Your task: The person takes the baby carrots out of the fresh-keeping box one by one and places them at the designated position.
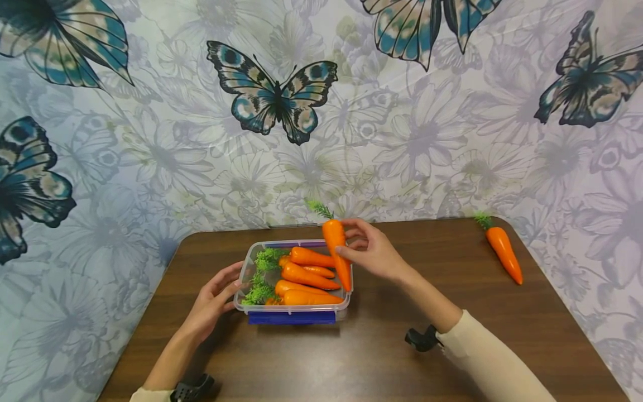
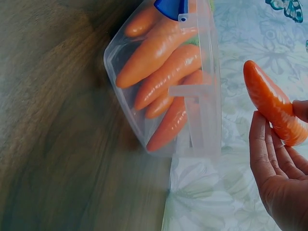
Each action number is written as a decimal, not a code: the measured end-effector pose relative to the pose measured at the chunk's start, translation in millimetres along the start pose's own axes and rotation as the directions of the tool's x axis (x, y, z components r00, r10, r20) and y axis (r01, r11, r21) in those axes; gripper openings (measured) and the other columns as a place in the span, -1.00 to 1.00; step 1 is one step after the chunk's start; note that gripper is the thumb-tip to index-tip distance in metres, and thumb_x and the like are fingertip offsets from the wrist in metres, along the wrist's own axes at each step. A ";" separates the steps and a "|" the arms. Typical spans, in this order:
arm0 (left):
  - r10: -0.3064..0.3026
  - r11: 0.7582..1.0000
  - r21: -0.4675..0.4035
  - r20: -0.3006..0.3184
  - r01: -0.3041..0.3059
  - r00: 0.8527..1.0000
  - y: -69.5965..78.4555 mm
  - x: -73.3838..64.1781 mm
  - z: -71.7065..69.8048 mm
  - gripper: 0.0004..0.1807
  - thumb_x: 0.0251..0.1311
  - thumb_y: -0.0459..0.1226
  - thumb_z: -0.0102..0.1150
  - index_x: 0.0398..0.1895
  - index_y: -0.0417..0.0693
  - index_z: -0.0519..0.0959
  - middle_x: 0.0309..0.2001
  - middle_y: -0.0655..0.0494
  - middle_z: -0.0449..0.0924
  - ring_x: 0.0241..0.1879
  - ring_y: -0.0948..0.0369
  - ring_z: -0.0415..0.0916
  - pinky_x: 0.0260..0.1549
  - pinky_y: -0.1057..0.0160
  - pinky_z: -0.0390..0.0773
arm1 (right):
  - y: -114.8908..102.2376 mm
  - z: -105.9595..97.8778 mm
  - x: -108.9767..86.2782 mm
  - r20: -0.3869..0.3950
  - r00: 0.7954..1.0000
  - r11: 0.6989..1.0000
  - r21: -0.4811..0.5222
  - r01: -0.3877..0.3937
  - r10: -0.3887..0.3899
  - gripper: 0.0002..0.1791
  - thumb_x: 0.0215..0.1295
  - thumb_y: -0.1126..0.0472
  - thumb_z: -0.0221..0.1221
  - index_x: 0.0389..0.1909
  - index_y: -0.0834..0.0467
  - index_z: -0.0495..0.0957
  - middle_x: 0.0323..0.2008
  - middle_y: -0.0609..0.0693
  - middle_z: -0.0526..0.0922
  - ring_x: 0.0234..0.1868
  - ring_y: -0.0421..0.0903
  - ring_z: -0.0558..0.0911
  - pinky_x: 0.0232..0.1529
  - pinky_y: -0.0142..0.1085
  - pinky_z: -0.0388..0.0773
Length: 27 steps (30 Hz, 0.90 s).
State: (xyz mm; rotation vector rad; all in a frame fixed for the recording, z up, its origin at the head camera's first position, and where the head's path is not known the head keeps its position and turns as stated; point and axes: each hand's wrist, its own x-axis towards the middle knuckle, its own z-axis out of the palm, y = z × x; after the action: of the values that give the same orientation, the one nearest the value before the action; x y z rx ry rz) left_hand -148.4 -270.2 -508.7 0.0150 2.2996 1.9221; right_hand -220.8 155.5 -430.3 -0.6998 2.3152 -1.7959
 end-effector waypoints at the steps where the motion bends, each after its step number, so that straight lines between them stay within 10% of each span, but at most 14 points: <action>1: 0.001 1.000 -0.001 0.000 -0.001 1.000 0.0 0.0 0.1 -0.40 0.63 -0.05 0.14 0.64 0.21 0.32 0.57 -0.07 0.41 0.22 0.35 0.61 0.01 0.19 0.72 | 0.8 -1.4 -1.2 -0.004 1.000 1.000 0.001 -0.001 0.001 -0.36 0.44 0.27 0.38 0.48 0.17 0.42 0.13 0.31 0.71 -0.11 -0.09 0.81 -0.13 -0.33 0.71; 27: 0.001 1.000 -0.021 0.006 -0.001 1.000 0.1 1.0 0.2 -0.40 0.63 -0.07 0.14 0.65 0.18 0.31 0.56 -0.11 0.41 0.26 0.25 0.62 0.02 0.20 0.74 | 16.6 -27.7 -18.6 -0.060 0.997 0.997 0.064 -0.042 0.045 -0.35 0.44 0.32 0.36 0.49 0.19 0.38 0.12 0.31 0.66 -0.18 -0.15 0.81 -0.12 -0.27 0.79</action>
State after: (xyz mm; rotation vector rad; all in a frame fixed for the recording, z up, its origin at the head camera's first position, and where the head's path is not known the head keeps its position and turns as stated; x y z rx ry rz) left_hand -149.4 -269.9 -508.8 0.0201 2.2762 1.9434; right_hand -219.4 191.0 -441.4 -0.5883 2.2817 -1.8879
